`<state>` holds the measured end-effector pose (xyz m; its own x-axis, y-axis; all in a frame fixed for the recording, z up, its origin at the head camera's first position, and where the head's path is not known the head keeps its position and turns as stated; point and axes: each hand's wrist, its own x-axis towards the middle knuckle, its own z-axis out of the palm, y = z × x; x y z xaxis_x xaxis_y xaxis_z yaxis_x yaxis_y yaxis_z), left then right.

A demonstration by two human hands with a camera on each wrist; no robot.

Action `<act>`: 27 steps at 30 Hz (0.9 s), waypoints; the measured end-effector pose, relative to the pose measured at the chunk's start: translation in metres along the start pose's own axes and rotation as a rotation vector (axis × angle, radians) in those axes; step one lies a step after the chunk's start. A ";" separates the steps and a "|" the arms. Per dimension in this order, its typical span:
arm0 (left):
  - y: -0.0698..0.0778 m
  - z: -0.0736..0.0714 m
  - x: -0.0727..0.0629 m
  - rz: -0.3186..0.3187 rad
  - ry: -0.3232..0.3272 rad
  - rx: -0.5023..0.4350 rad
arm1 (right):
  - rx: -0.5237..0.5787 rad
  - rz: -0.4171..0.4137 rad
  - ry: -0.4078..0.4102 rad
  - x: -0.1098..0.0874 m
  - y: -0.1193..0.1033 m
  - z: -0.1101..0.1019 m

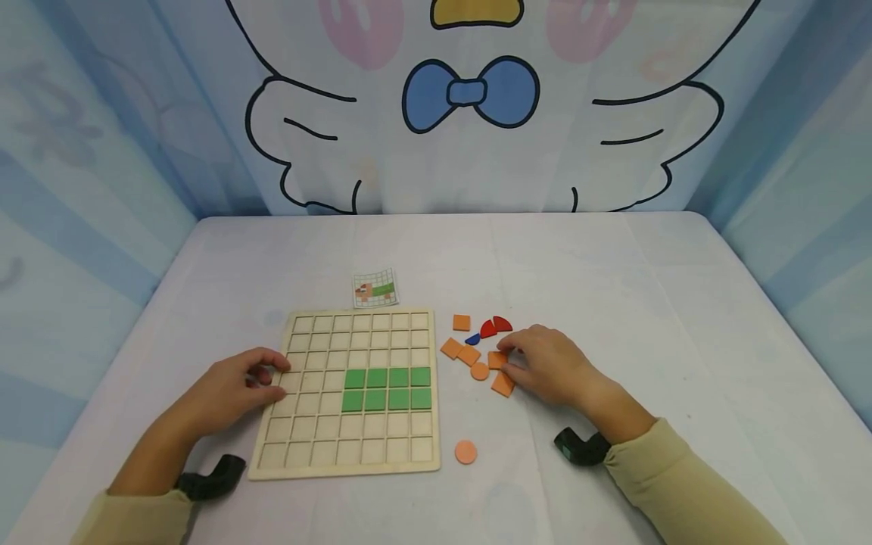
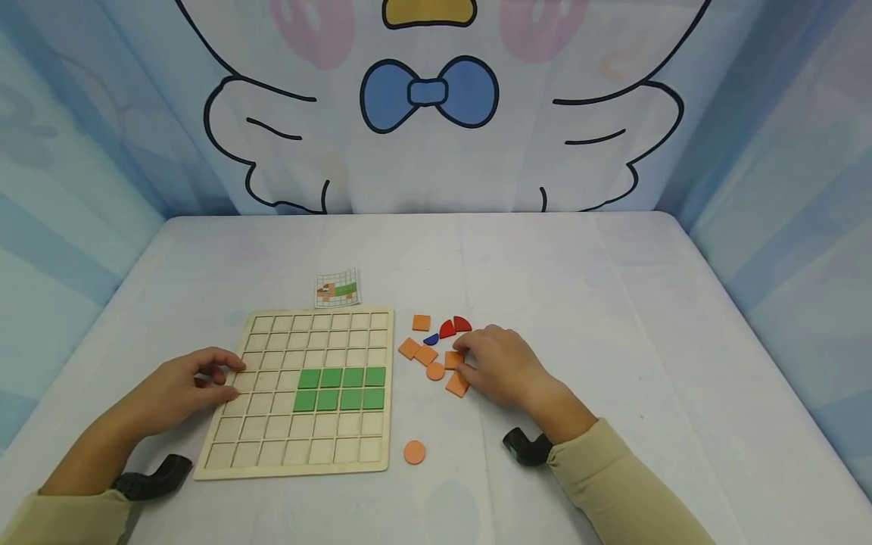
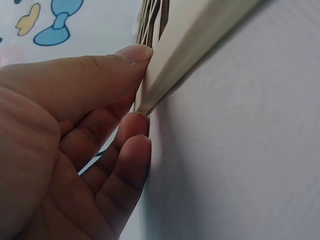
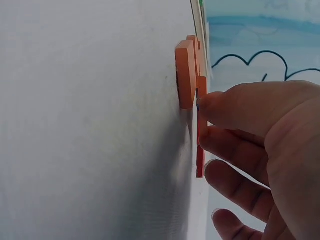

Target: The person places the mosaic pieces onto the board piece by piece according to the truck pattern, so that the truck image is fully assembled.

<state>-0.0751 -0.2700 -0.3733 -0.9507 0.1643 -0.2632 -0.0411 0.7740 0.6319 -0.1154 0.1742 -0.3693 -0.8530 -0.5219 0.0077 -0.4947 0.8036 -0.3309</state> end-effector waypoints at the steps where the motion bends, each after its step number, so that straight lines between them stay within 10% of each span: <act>1: 0.001 0.000 0.000 0.000 -0.001 0.001 | -0.001 -0.001 0.004 0.000 0.000 -0.001; 27: 0.000 0.002 0.001 0.002 0.022 -0.019 | 0.091 -0.264 0.123 0.028 -0.055 0.005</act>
<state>-0.0753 -0.2687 -0.3748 -0.9572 0.1527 -0.2459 -0.0444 0.7621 0.6460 -0.1110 0.1140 -0.3557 -0.7136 -0.6660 0.2174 -0.6896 0.6130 -0.3856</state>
